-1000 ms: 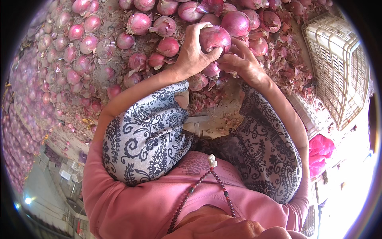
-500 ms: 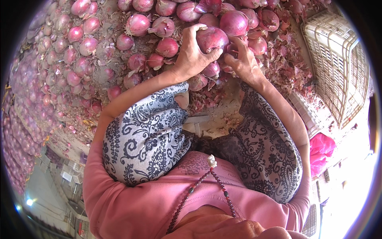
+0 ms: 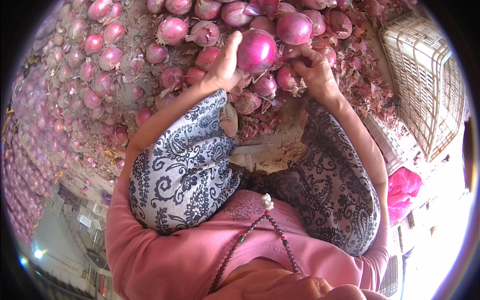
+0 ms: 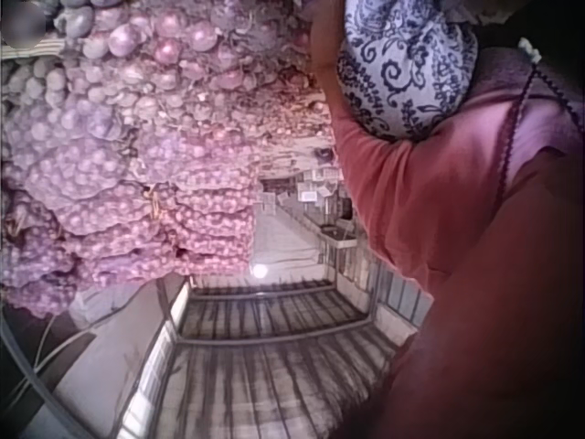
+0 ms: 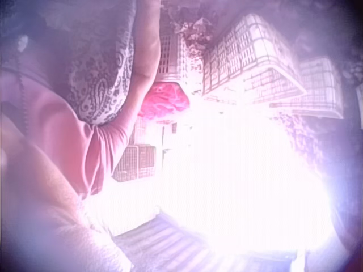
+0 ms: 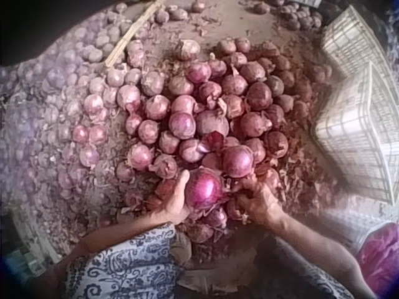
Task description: The person sorts red onions by hand while sitting on the floor, picking up individual onions, removing loose skins, and placing them into baskets.
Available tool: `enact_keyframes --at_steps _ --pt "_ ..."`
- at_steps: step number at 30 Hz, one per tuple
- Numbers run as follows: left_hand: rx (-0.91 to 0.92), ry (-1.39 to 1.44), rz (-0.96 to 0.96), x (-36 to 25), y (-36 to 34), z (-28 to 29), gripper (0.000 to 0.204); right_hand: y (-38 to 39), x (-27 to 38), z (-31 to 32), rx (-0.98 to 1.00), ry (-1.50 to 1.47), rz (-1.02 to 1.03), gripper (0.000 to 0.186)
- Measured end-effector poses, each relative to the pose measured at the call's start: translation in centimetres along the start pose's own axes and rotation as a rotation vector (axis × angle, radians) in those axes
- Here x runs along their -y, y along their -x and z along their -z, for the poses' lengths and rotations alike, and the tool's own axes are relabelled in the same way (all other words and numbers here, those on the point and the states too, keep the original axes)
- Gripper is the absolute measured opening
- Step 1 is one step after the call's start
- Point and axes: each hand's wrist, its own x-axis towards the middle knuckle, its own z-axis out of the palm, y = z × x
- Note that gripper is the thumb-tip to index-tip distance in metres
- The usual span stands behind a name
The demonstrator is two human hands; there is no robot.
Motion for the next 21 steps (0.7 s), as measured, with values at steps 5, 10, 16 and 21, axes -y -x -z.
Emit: enact_keyframes --at_steps 5,10,16,21 --pt "-0.077 0.048 0.021 -1.3 -0.4 1.4 0.066 -0.4 1.3 1.7 -0.088 -0.166 0.104 0.017" --pt "-0.117 -0.020 -0.155 -4.2 -1.5 2.3 0.059 -0.7 3.6 2.4 -0.294 -0.303 0.157 0.031" --pt "0.038 -0.672 -0.392 -6.2 -1.8 2.0 0.055 -0.3 2.5 2.3 -0.232 0.150 0.214 0.049" --pt "0.297 -1.992 -0.280 2.9 1.1 6.2 0.075 -0.1 1.1 1.4 -0.148 0.154 0.142 0.041"
